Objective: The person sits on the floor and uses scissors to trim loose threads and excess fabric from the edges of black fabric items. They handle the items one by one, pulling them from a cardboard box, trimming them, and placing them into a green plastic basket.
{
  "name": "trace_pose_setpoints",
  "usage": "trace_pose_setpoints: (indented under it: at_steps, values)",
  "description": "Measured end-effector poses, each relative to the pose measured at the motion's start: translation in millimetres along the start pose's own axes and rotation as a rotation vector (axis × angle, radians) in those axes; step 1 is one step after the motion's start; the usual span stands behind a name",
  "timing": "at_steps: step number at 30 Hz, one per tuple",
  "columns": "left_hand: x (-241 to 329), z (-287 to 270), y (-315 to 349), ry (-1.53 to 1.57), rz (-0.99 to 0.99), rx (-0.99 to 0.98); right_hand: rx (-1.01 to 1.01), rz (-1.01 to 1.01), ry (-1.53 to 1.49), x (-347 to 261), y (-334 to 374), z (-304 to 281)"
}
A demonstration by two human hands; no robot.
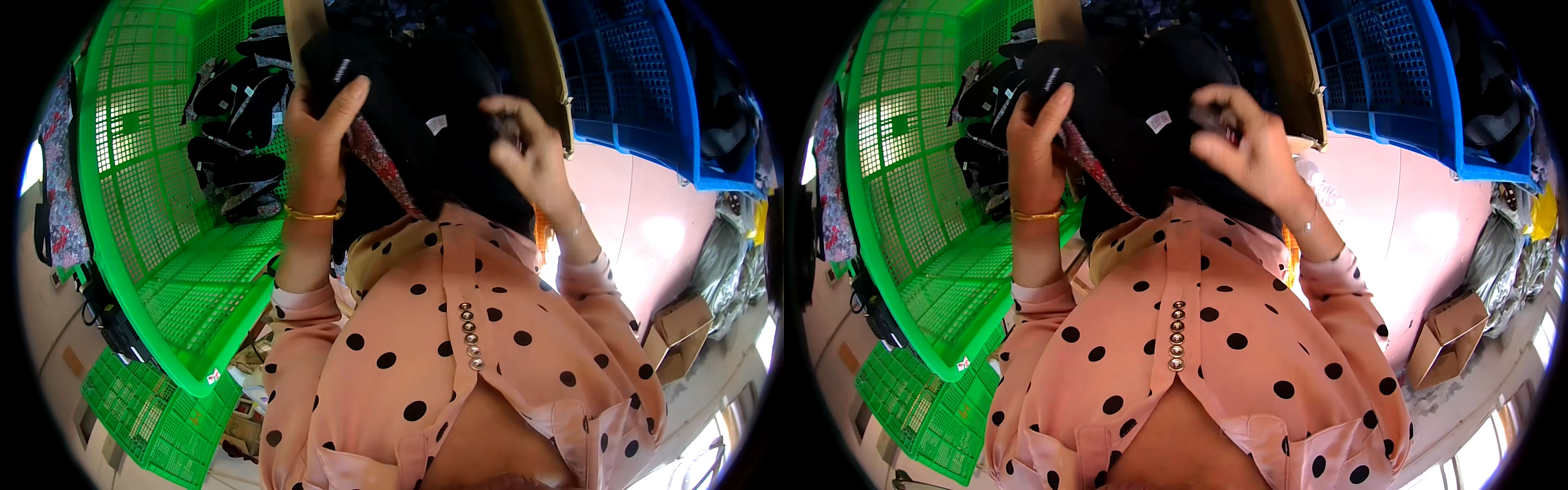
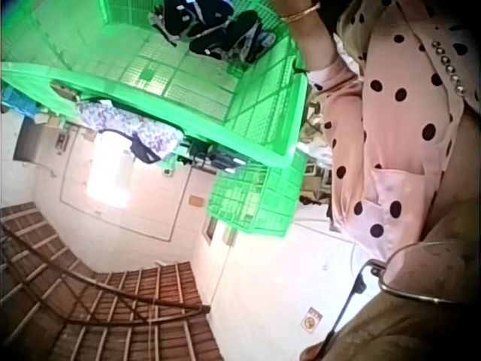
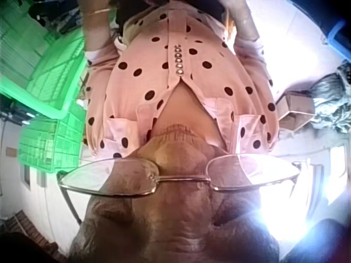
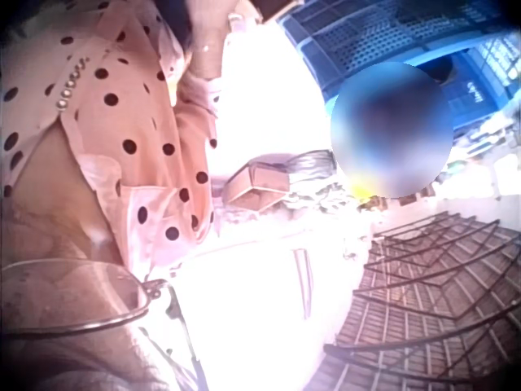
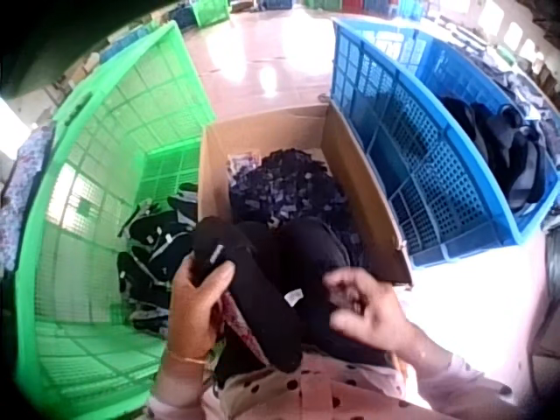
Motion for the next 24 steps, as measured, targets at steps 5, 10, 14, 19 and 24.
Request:
trace_pose_setpoints:
  at_steps: [5,10,14,19,24]
  values:
    - [-5,9,17,0.197,-0.195,0.008,-0.110,-0.154,0.235,-31,42,20]
    - [-21,24,29,0.175,-0.316,-0.146,0.045,-0.191,0.403,-26,47,13]
    - [-27,54,56,-0.563,0.206,-0.518,0.048,0.028,0.145,4,45,-1]
    - [-36,74,72,-1.121,0.689,-0.458,0.066,0.146,-0.050,21,45,7]
    - [-60,76,82,-1.165,0.639,-0.332,0.134,0.114,0.031,22,50,25]
Point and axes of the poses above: each hand's wrist, its own y-axis away from the middle knuckle, its own z-axis out of the palm, x = y × z, the point moved 5 cm from there along -y, towards the middle knuckle, and after that the axes turned 4 degrees about -y, right-handed, at the moved point
